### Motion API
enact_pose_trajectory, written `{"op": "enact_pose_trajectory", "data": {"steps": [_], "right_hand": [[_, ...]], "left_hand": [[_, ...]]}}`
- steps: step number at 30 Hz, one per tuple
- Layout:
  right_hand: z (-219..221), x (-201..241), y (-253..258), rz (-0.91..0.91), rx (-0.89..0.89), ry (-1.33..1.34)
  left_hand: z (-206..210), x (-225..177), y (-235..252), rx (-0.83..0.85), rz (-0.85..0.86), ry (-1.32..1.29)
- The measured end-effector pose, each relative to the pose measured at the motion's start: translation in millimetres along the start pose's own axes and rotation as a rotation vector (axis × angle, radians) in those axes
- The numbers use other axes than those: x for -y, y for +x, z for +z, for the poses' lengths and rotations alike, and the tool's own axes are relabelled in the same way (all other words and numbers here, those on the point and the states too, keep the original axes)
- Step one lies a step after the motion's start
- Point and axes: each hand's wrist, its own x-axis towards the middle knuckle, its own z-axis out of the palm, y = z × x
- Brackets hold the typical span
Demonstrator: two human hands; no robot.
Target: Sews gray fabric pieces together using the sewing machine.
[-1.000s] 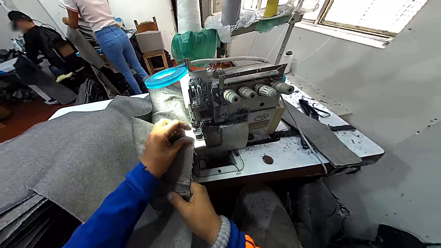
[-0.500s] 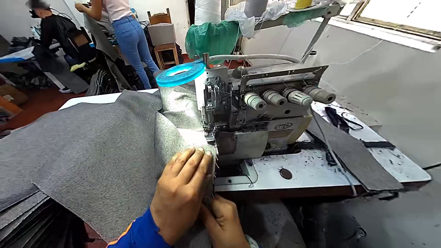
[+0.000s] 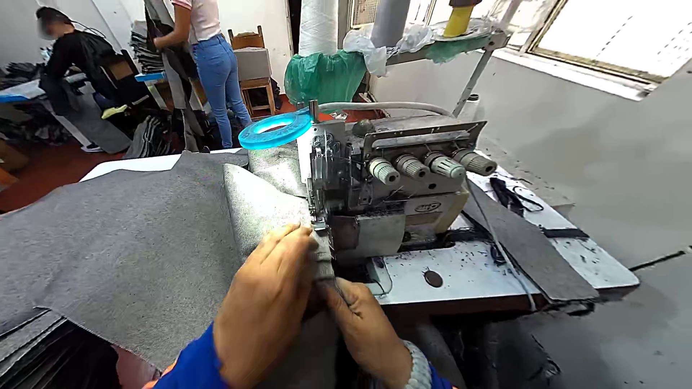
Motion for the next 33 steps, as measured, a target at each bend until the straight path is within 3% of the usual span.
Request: {"op": "enact_pose_trajectory", "data": {"steps": [5,12,18,25,27,29,31,33], "right_hand": [[6,0,-6,-0.002,-0.053,0.108],[26,-6,-2,-0.15,-0.212,-0.238],[28,-7,16,-0.142,-0.25,-0.273],[25,-28,3,-0.305,-0.252,-0.538],[11,-44,-1,-0.323,-0.305,-0.683],[-3,-62,-4,-0.379,-0.315,-0.909],[-2,-73,-5,-0.423,-0.309,-1.166],[6,-70,-4,-0.329,-0.263,-1.296]], "left_hand": [[-15,-14,-26,0.07,0.152,-0.089],[2,20,-30,0.078,0.349,0.156],[4,34,-6,0.025,0.309,0.064],[23,51,-14,-0.021,0.237,0.03],[30,64,-31,-0.145,0.149,0.121],[41,90,-51,-0.247,-0.052,0.309],[55,122,-58,-0.078,-0.34,0.352],[61,140,-36,0.204,-0.626,0.202]]}}
